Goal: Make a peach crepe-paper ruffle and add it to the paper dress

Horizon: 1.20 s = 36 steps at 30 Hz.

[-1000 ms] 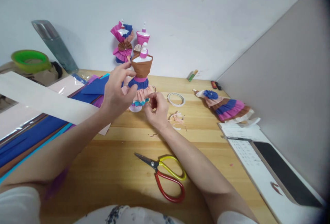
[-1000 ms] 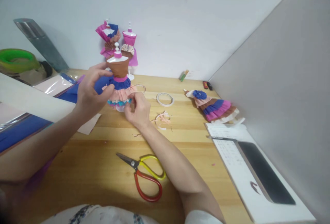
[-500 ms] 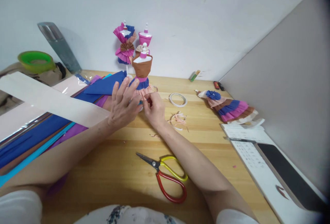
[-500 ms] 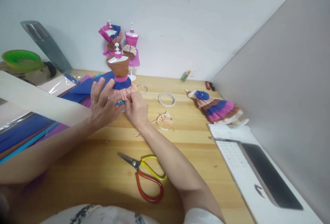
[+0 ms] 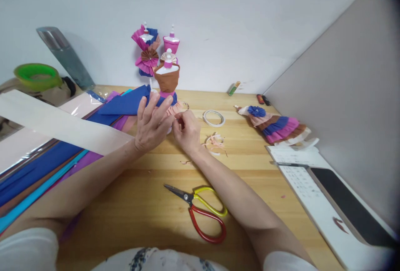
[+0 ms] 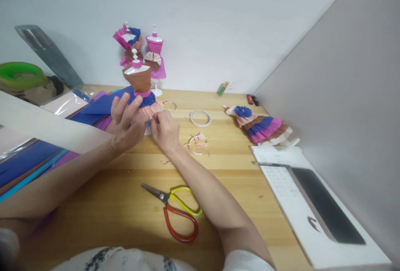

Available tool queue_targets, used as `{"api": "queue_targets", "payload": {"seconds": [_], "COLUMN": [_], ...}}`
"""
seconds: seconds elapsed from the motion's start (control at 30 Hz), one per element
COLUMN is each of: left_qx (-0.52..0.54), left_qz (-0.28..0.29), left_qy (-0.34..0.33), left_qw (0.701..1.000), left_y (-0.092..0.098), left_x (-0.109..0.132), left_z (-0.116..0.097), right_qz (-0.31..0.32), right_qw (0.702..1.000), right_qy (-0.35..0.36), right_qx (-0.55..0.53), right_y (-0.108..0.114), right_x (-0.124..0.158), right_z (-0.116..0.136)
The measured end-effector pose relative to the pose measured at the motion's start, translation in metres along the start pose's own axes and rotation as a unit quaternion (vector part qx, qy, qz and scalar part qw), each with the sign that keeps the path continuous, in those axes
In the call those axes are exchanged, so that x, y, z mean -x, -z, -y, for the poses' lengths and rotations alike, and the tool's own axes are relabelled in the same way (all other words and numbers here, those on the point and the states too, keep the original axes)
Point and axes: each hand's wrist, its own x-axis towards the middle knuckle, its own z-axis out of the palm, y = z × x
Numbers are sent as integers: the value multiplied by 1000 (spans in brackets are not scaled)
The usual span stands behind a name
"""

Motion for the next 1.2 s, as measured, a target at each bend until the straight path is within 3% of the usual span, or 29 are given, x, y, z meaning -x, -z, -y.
{"api": "queue_targets", "payload": {"seconds": [0.23,0.33,0.6,0.87,1.03,1.2], "left_qx": [35,57,-18,6,36,-7], "left_qz": [49,34,-7,0,43,57], "left_qy": [51,35,-32,-24,-6,-24], "left_qw": [997,997,999,1000,998,998], "left_y": [-4,-5,-5,-6,-9,-10], "left_x": [5,5,-1,3,11,9], "left_z": [4,7,8,11,16,16], "right_qz": [14,8,13,-13,-22,-4], "right_qw": [1000,1000,1000,1000,999,999], "right_qy": [-2,9,8,5,31,36], "right_qx": [11,20,25,22,19,36], "right_y": [-1,-1,1,1,3,2], "right_x": [0,0,-1,-2,-2,0], "right_z": [0,-1,-1,-2,-3,-2]}}
